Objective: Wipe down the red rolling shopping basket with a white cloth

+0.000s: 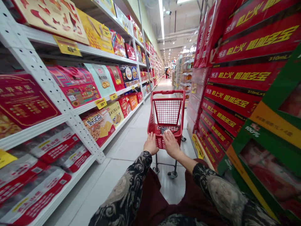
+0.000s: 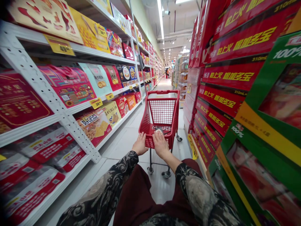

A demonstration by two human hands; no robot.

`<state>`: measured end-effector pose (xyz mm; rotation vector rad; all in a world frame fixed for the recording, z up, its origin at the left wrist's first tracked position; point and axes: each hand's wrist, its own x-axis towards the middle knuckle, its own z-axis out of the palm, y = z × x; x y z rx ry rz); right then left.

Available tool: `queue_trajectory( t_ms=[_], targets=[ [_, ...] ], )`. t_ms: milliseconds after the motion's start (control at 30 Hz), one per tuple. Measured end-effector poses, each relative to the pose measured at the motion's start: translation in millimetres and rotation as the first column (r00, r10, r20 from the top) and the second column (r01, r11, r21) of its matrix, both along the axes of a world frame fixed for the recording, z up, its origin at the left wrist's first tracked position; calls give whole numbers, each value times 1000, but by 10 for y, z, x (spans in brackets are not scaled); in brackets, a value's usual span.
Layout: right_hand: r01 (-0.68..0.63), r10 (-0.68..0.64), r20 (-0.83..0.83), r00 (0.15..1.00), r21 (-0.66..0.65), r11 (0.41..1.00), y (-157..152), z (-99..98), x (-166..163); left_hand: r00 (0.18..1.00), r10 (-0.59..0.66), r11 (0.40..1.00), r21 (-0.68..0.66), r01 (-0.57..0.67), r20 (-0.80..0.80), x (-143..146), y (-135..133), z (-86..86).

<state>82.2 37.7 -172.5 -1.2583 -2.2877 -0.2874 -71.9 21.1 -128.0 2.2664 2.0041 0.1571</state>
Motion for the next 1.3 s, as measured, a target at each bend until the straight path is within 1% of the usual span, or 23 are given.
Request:
queue_trajectory(
  t_ms=[67,167,267,333,367,433,533,600,667,733,800,933,1033,1100,1167,1233,1300],
  targets=[
    [2,-1,29,1000,-34,999,52,39,-6,1000,-13,1000,-3,13,-8,-5,-12,10],
    [42,-41,12,999,-73,996,165,170,145,999,-22,1000,-6,22,-23,-6,-30,14],
    [168,-172,-73,982,-51,984,229,269,357,1000,-4,1000,-16,4,-28,10,-43,7],
    [256,-260,-127,957,-49,965,222,269,416,1000,6,1000,-23,-7,-25,26,-48,4],
    [278,-283,-143,948,-56,959,205,249,401,1000,8,1000,-24,-9,-24,33,-50,3],
    [256,-263,-143,954,-69,964,160,191,281,1000,11,1000,-23,-11,-25,46,-54,4],
    [139,-146,-82,986,-82,987,105,138,-33,999,13,1000,-15,-13,-41,50,-60,6],
    [81,-85,-37,996,-100,992,103,156,-218,998,8,1000,-26,-9,-57,42,-64,6],
    [52,-53,1,999,-114,992,125,198,-301,998,-5,999,-42,2,-70,26,-68,6],
    [43,-39,34,999,-117,992,158,232,-255,997,-19,999,-36,16,-79,9,-69,7],
    [59,-54,51,997,-112,992,181,244,-96,996,-30,999,-17,29,-83,-2,-66,11],
    [162,-160,32,987,-96,982,163,224,332,997,-40,999,-7,40,-66,4,-56,29],
    [237,-238,-3,971,-88,968,104,204,468,998,-39,999,3,39,-53,19,-56,36],
    [247,-250,-26,968,-88,965,62,195,388,998,-36,999,10,36,-55,22,-59,36],
    [212,-216,-29,976,-115,971,31,210,205,998,-30,999,13,31,-58,22,-55,40],
    [172,-178,-18,984,-179,969,17,259,0,999,-20,999,34,22,-43,36,-40,50],
    [157,-166,-12,986,-249,956,23,333,-137,1000,-21,994,109,19,10,86,-13,61]
  ],
)
